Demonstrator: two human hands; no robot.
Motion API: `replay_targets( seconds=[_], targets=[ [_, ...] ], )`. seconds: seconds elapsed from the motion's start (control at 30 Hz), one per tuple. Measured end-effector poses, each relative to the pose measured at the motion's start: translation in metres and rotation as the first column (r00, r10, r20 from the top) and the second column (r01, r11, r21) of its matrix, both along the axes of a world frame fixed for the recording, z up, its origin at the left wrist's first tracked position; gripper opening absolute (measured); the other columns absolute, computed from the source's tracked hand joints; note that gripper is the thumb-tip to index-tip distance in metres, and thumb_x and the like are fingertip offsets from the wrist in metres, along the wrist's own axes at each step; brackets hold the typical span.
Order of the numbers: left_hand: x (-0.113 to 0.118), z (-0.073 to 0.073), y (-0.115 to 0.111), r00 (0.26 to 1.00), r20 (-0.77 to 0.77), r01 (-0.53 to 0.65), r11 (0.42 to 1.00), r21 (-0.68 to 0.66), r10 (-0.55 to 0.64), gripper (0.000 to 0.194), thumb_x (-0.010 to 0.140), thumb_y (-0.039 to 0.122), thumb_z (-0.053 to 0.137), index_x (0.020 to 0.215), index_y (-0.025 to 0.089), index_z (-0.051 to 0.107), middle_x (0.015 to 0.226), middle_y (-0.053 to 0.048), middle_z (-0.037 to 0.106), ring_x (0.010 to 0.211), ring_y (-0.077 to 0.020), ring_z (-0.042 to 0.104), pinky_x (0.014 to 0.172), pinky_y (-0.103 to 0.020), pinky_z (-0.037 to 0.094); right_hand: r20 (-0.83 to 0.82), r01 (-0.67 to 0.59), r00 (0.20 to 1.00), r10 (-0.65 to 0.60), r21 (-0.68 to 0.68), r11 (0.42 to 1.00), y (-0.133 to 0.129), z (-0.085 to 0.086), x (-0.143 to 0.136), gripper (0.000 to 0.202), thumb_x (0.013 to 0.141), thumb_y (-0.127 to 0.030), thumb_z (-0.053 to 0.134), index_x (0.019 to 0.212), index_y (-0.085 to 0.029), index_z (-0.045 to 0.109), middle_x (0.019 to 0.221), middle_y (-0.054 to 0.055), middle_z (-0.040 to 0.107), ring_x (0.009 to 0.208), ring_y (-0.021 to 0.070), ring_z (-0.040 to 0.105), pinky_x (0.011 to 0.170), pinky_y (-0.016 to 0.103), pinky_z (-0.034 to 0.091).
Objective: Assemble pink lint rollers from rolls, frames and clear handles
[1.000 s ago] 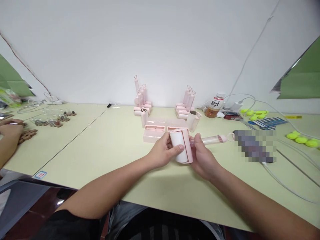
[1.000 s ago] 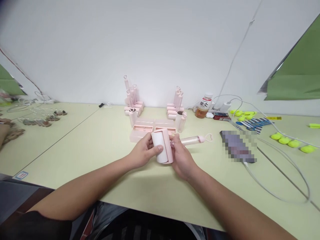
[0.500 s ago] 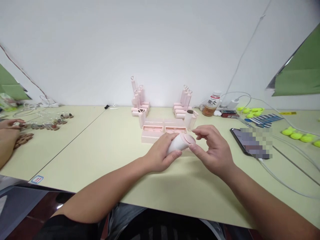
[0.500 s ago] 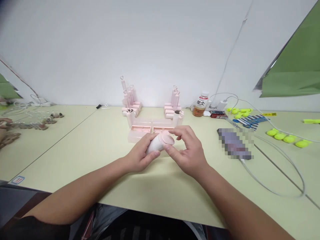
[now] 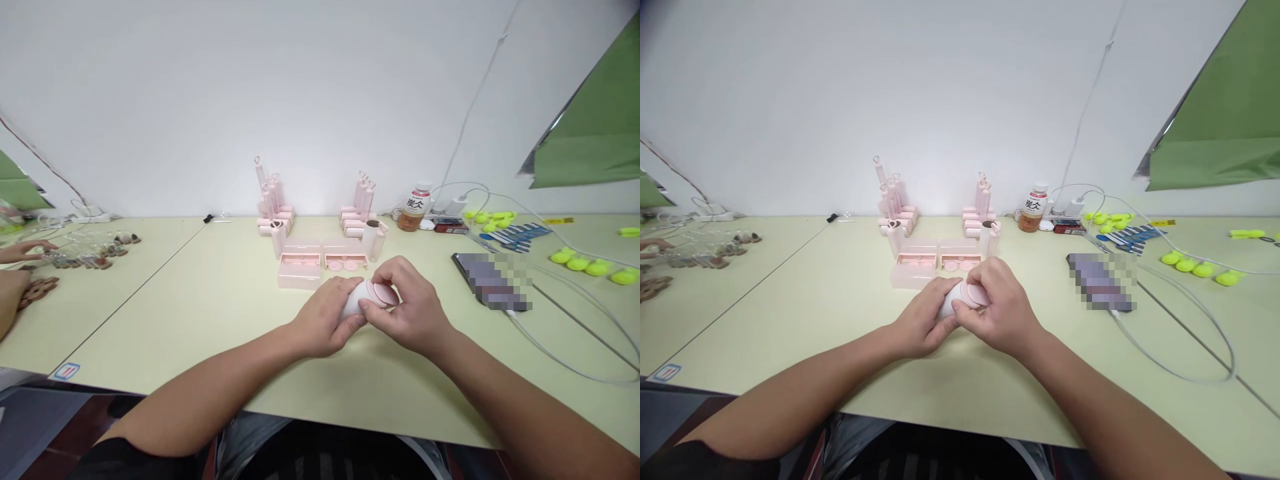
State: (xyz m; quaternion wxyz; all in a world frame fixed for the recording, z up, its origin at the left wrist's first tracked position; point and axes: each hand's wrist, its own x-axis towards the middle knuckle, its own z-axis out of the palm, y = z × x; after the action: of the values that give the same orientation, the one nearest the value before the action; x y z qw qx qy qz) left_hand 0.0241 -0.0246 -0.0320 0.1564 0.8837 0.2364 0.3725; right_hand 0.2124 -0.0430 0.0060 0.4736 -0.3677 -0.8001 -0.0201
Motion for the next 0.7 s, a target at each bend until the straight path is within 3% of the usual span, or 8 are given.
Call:
replay_targets(
  seconds=[0.13,0.33,0.57,0.7],
  targets=[
    [0.005,0.000,-0.003,1.000,-0.024,0.015,1.000,-0.021,-0.015,0.044,0.090,0.033,0.052,0.129,0.016,0.040,0.115,-0.014,0.059,0.101,-0.0259,0.056,0.089,-0.043,0.048,0.030,-0.036,0.999,0.037,-0.020,0.999,0.000,-0.001,0.000,0.022,0.072,-0.020,0.060,0.076,-0.024,0.039,0.070,-0.002,0.042,0.061,0.0150,0.042,0.054,0.028,0.035],
    [0.012,0.003,-0.004,0.990,-0.139,0.015,0.995,-0.096,-0.028,0.027,0.080,0.030,0.056,0.104,0.019,0.050,0.097,-0.008,0.061,0.086,-0.0233,0.056,0.076,-0.037,0.047,0.081,-0.092,0.992,0.092,-0.004,0.996,-0.004,-0.003,-0.003,0.026,0.073,-0.020,0.059,0.071,-0.024,0.034,0.064,-0.004,0.039,0.055,0.0124,0.038,0.051,0.025,0.033],
    [0.010,-0.010,0.007,0.997,-0.070,0.038,0.995,0.095,-0.031,0.027,0.085,0.034,0.053,0.105,0.017,0.049,0.096,-0.009,0.060,0.088,-0.0231,0.055,0.080,-0.038,0.047,0.017,-0.132,0.991,0.131,0.127,0.983,-0.005,-0.006,-0.004,0.028,0.075,-0.021,0.064,0.072,-0.023,0.036,0.063,-0.005,0.035,0.053,0.0107,0.035,0.048,0.023,0.028],
    [0.009,-0.015,0.014,0.997,-0.053,0.070,0.976,0.205,-0.060,0.028,0.088,0.035,0.050,0.109,0.016,0.047,0.097,-0.011,0.061,0.088,-0.0236,0.054,0.079,-0.039,0.047,0.012,-0.157,0.987,0.157,0.129,0.979,-0.006,-0.005,-0.005,0.029,0.075,-0.021,0.064,0.071,-0.023,0.036,0.062,-0.005,0.035,0.052,0.0101,0.034,0.046,0.023,0.027]
  ],
)
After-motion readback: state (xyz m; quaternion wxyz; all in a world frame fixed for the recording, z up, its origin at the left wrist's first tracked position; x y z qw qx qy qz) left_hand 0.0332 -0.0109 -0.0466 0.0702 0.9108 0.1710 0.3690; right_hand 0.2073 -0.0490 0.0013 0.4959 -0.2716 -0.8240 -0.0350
